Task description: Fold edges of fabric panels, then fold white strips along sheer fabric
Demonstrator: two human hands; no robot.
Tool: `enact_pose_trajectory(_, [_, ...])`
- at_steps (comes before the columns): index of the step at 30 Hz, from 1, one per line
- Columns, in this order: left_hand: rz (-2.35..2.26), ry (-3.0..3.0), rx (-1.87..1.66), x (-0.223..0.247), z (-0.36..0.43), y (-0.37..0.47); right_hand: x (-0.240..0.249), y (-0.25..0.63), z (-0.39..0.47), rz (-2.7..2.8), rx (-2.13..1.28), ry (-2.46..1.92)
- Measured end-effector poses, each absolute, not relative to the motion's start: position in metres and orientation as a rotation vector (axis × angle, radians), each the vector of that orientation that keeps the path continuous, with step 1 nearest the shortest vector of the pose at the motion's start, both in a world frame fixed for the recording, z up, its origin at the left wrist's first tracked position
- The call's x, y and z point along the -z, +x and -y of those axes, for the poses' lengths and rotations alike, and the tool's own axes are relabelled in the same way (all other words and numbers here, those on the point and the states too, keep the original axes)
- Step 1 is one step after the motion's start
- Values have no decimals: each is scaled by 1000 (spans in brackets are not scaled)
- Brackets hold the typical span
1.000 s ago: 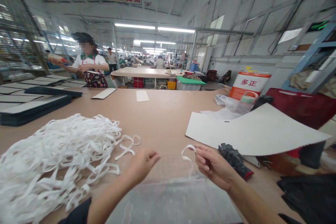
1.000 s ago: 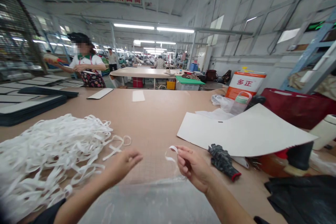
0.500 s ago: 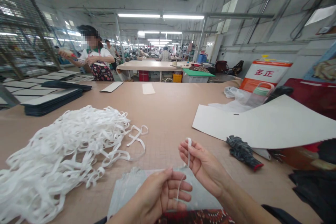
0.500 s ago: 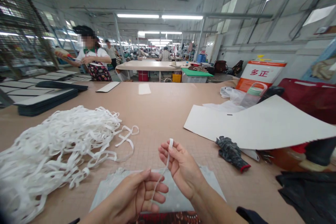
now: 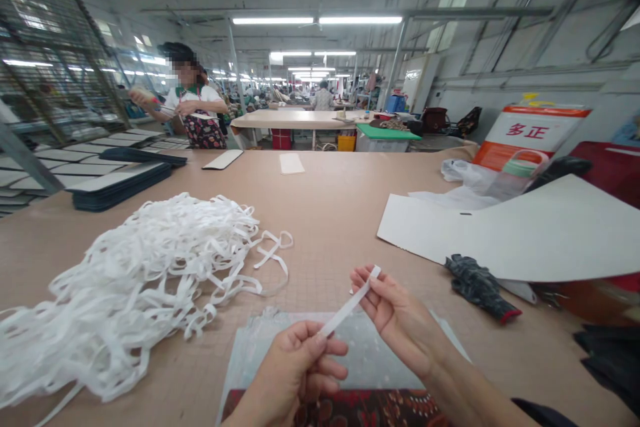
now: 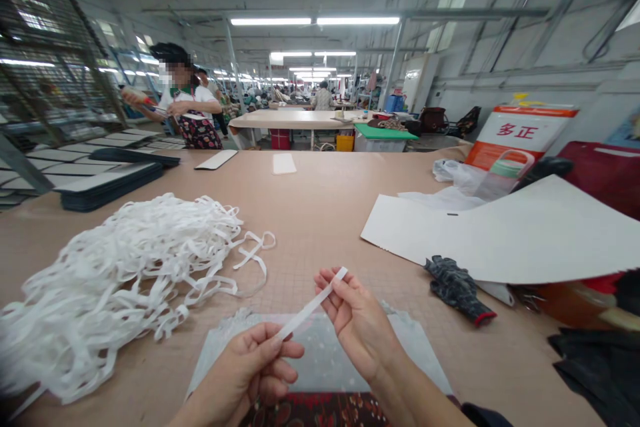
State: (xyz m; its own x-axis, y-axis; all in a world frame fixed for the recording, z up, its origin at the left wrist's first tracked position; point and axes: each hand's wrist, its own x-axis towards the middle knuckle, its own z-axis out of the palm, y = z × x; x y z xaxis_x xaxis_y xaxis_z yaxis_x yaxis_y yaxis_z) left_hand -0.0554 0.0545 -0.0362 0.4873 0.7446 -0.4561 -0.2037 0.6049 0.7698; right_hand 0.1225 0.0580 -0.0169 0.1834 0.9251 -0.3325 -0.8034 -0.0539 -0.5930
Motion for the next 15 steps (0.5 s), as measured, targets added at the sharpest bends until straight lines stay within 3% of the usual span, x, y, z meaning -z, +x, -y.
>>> enact_pose_trajectory(15, [-1038, 752, -765, 56, -84, -106, 46, 143, -48, 97, -1431, -864])
